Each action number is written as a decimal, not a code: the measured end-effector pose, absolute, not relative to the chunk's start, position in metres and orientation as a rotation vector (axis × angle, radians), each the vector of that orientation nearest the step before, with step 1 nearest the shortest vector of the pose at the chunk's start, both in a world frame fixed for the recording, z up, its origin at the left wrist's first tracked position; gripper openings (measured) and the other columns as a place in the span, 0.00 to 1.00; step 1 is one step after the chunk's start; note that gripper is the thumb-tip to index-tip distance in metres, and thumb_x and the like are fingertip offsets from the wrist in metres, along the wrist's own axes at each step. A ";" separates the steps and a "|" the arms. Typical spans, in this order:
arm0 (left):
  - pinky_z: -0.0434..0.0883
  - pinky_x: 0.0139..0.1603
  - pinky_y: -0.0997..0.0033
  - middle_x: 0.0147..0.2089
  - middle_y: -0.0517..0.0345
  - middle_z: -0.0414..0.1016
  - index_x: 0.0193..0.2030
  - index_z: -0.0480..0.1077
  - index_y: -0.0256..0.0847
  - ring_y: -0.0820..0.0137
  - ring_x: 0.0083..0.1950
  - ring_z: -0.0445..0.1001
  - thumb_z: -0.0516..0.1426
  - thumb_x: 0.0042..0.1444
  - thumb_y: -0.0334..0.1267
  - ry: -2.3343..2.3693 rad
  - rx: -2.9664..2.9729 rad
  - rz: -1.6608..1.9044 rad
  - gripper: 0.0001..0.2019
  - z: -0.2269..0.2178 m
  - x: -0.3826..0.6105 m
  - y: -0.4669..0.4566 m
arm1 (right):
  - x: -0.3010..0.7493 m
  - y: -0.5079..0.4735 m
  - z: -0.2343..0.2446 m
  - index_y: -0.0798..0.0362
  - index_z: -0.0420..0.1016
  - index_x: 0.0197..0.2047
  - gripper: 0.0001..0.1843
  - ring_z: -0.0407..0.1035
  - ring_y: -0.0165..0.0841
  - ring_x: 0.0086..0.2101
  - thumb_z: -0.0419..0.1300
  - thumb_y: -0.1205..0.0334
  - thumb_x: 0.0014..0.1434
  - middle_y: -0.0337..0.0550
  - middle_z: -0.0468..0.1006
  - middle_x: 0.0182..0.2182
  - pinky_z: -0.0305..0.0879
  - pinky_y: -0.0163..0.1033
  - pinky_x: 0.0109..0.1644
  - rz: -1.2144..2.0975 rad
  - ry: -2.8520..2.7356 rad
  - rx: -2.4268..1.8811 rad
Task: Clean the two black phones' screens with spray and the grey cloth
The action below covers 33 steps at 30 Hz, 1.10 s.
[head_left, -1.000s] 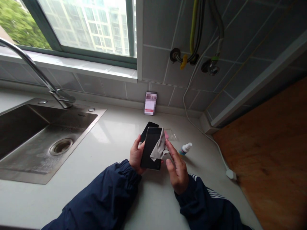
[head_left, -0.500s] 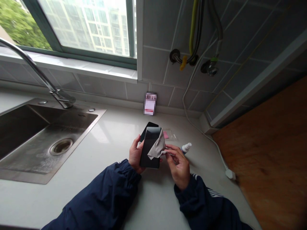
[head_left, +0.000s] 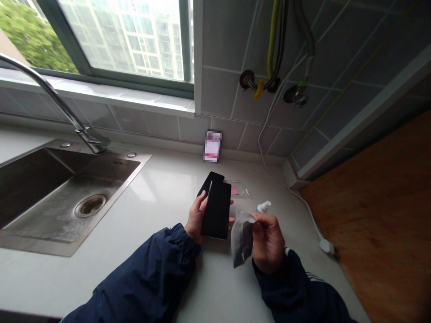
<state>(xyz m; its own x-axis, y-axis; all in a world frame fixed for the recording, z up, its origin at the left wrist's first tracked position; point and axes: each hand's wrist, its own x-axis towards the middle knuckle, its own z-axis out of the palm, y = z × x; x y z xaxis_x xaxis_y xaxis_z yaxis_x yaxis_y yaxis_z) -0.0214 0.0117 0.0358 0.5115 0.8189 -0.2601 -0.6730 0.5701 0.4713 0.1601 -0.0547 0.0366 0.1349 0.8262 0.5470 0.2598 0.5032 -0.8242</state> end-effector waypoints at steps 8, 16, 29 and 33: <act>0.79 0.43 0.59 0.40 0.43 0.85 0.63 0.74 0.32 0.53 0.39 0.84 0.52 0.69 0.55 0.580 0.268 0.954 0.29 0.032 -0.018 0.013 | 0.142 -0.026 0.080 0.49 0.68 0.41 0.20 0.70 0.33 0.24 0.62 0.40 0.66 0.39 0.75 0.27 0.69 0.37 0.27 1.446 -1.204 -0.940; 0.79 0.46 0.58 0.39 0.46 0.85 0.60 0.76 0.35 0.52 0.42 0.85 0.51 0.70 0.57 0.608 0.211 1.001 0.29 0.024 -0.018 0.017 | 0.131 0.029 0.091 0.50 0.74 0.39 0.12 0.76 0.35 0.33 0.59 0.50 0.69 0.41 0.79 0.33 0.75 0.39 0.38 0.883 -1.680 -1.166; 0.78 0.45 0.64 0.34 0.47 0.82 0.47 0.79 0.32 0.60 0.36 0.83 0.50 0.70 0.57 0.586 0.202 0.992 0.28 0.030 -0.019 0.013 | 0.133 -0.018 0.051 0.54 0.68 0.69 0.25 0.64 0.45 0.69 0.53 0.71 0.70 0.56 0.73 0.65 0.69 0.55 0.70 0.133 -2.191 -0.764; 0.75 0.33 0.70 0.23 0.55 0.74 0.33 0.76 0.36 0.68 0.25 0.76 0.54 0.68 0.58 0.617 0.164 0.971 0.26 0.031 -0.021 0.011 | 0.135 -0.025 0.037 0.62 0.67 0.68 0.24 0.61 0.46 0.70 0.55 0.68 0.71 0.65 0.70 0.67 0.69 0.55 0.70 0.233 -2.273 -0.598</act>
